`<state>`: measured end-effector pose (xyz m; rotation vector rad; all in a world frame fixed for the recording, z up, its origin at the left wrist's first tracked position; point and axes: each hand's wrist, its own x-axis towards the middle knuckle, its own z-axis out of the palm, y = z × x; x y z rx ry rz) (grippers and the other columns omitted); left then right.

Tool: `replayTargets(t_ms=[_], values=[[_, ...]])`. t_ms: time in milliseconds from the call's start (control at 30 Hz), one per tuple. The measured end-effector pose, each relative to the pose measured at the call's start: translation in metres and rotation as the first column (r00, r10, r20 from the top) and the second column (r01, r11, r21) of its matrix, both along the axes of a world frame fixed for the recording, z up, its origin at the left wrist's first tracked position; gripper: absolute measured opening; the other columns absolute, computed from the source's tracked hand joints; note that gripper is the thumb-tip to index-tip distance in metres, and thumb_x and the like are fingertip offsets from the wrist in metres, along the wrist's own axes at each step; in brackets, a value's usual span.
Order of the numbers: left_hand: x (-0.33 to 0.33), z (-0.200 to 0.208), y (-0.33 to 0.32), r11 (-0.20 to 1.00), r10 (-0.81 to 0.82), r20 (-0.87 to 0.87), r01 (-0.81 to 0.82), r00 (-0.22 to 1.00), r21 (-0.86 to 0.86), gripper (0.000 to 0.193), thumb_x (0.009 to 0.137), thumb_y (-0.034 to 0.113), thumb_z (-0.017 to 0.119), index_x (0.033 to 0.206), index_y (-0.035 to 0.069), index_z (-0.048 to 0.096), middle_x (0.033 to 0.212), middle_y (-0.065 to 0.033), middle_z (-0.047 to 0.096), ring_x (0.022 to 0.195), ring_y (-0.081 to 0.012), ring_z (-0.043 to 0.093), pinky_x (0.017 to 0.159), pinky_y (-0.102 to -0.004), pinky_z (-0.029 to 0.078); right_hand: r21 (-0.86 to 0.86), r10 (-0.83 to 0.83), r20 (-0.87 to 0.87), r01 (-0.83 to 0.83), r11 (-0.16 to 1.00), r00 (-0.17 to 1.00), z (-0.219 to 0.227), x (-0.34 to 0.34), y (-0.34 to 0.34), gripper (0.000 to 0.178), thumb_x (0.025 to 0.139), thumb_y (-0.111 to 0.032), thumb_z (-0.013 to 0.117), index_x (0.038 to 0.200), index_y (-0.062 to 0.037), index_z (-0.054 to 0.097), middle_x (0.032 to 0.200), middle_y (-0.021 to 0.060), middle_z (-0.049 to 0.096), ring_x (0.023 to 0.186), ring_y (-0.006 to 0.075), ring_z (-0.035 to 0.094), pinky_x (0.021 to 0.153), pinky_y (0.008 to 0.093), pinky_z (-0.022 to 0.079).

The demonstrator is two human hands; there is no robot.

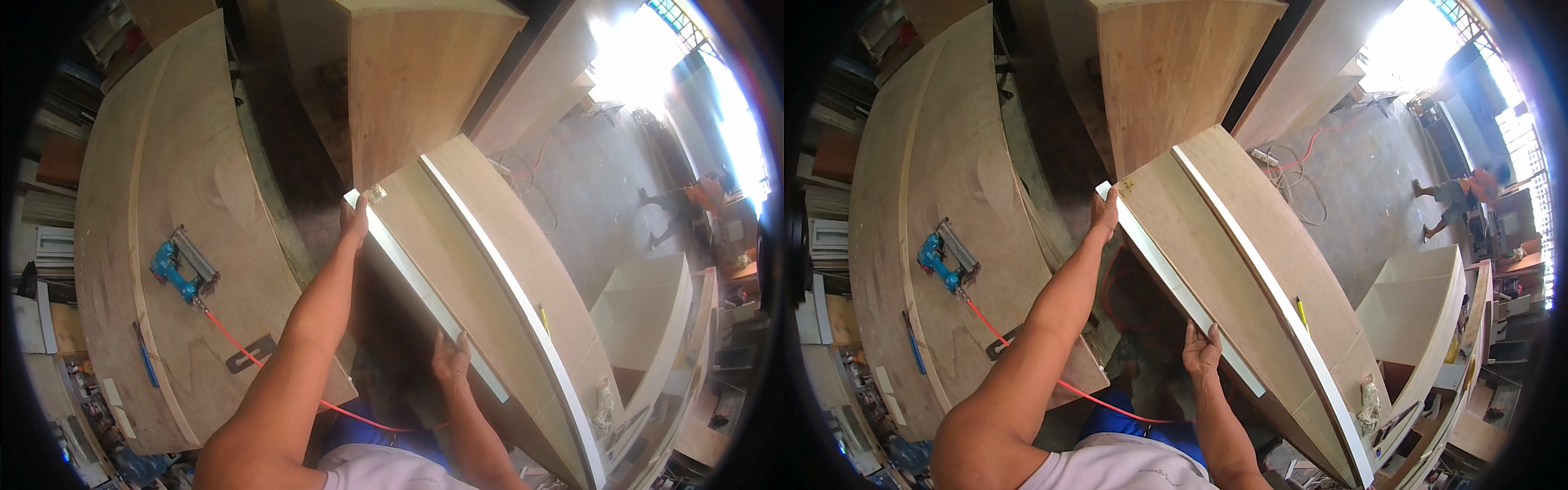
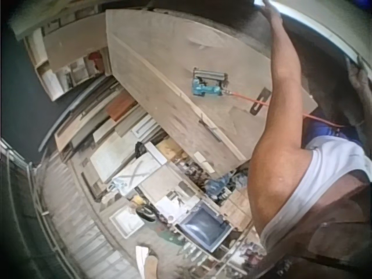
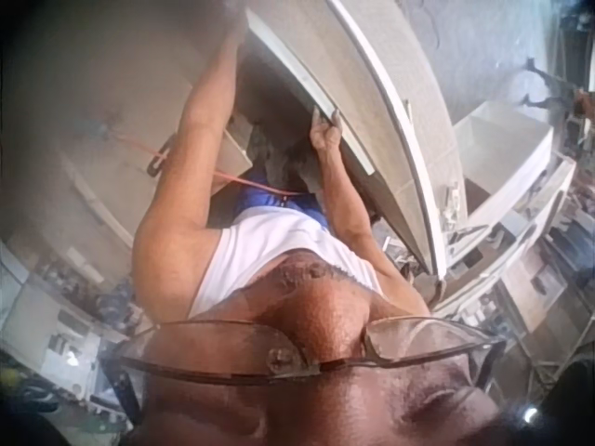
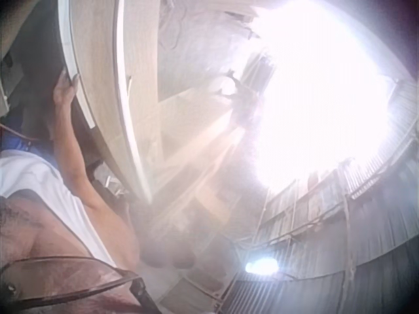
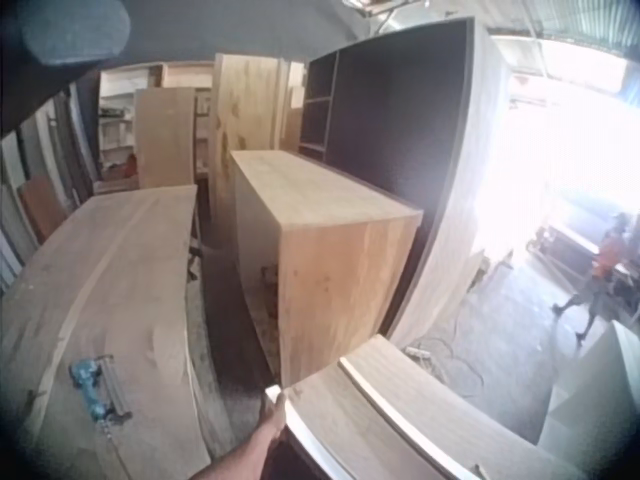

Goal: The person assembles a wooden cabinet by positioning trim pieces, marking them with a marker, and securing them with a nail gun. The person also uses a hand saw to cut a wooden strip and attaches it to the cabinet structure.

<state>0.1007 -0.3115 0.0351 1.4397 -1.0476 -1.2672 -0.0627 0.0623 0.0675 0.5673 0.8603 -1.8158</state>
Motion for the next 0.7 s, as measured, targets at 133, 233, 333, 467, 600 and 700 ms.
replayTargets(t_ms=[133, 233, 333, 467, 600, 700], values=[[0.001, 0.017, 0.007, 0.998, -0.049, 0.015, 0.049, 0.999, 0.041, 0.056, 0.099, 0.040, 0.055, 0.133, -0.003, 0.049, 0.129, -0.0206, 0.060, 0.119, -0.0311, 0.059, 0.101, -0.0400, 0.045, -0.006, -0.024, -0.021, 0.024, 1.000, 0.999, 0.008, 0.005, -0.001, 0.037, 0.099, -0.028, 0.063, 0.124, -0.0020, 0.057, 0.122, 0.0178, 0.066, 0.115, 0.0340, 0.065, 0.093, 0.0358, 0.061], [0.017, -0.033, -0.011, 0.994, -0.062, -0.417, 0.092, 0.907, 0.052, 0.063, 0.097, 0.053, 0.058, 0.135, 0.002, 0.052, 0.129, -0.0148, 0.061, 0.117, -0.0275, 0.059, 0.101, -0.0375, 0.044, 0.018, -0.035, -0.104, 0.037, 0.999, 0.994, 0.030, 0.009, -0.005, 0.034, 0.098, -0.024, 0.065, 0.122, -0.0005, 0.057, 0.118, 0.0165, 0.068, 0.109, 0.0334, 0.068, 0.089, 0.0340, 0.063], [0.013, -0.048, -0.001, 0.989, -0.006, -0.767, 0.119, 0.641, 0.091, 0.081, 0.093, 0.065, 0.059, 0.143, 0.003, 0.047, 0.140, -0.0086, 0.055, 0.130, -0.0232, 0.048, 0.112, -0.0370, 0.034, 0.008, -0.081, -0.218, 0.085, 0.996, 0.972, 0.062, 0.005, -0.003, 0.034, 0.097, -0.021, 0.066, 0.120, 0.0019, 0.057, 0.115, 0.0167, 0.069, 0.105, 0.0327, 0.069, 0.088, 0.0342, 0.063], [-0.002, -0.037, 0.015, 0.999, 0.011, -0.840, 0.031, 0.543, 0.034, 0.074, 0.100, 0.065, 0.042, 0.140, 0.004, 0.052, 0.139, -0.0108, 0.056, 0.129, -0.0248, 0.049, 0.113, -0.0392, 0.032, -0.051, -0.087, -0.400, 0.073, 0.996, 0.912, 0.090, -0.041, 0.008, 0.036, 0.100, -0.024, 0.061, 0.123, 0.0030, 0.057, 0.122, 0.0182, 0.066, 0.111, 0.0303, 0.066, 0.094, 0.0353, 0.060], [0.008, -0.064, 0.010, 0.988, -0.038, -0.509, -0.044, 0.860, -0.148, 0.048, 0.088, 0.014, 0.050, 0.134, 0.002, 0.058, 0.133, -0.0098, 0.059, 0.129, -0.0217, 0.049, 0.112, -0.0328, 0.032, -0.115, -0.228, -0.504, 0.196, 0.974, 0.833, 0.095, -0.123, 0.018, 0.047, 0.102, -0.037, 0.057, 0.125, 0.0044, 0.056, 0.122, 0.0157, 0.066, 0.116, 0.0229, 0.064, 0.107, 0.0311, 0.052], [0.012, -0.049, 0.017, 0.990, -0.075, -0.121, 0.060, 0.990, -0.125, 0.059, 0.077, 0.002, 0.051, 0.136, 0.001, 0.055, 0.132, -0.0154, 0.060, 0.126, -0.0274, 0.055, 0.105, -0.0361, 0.043, -0.104, -0.307, -0.454, 0.292, 0.951, 0.836, 0.087, -0.177, 0.028, 0.049, 0.102, -0.036, 0.057, 0.121, 0.0087, 0.057, 0.119, 0.0193, 0.066, 0.110, 0.0260, 0.067, 0.094, 0.0295, 0.060]])
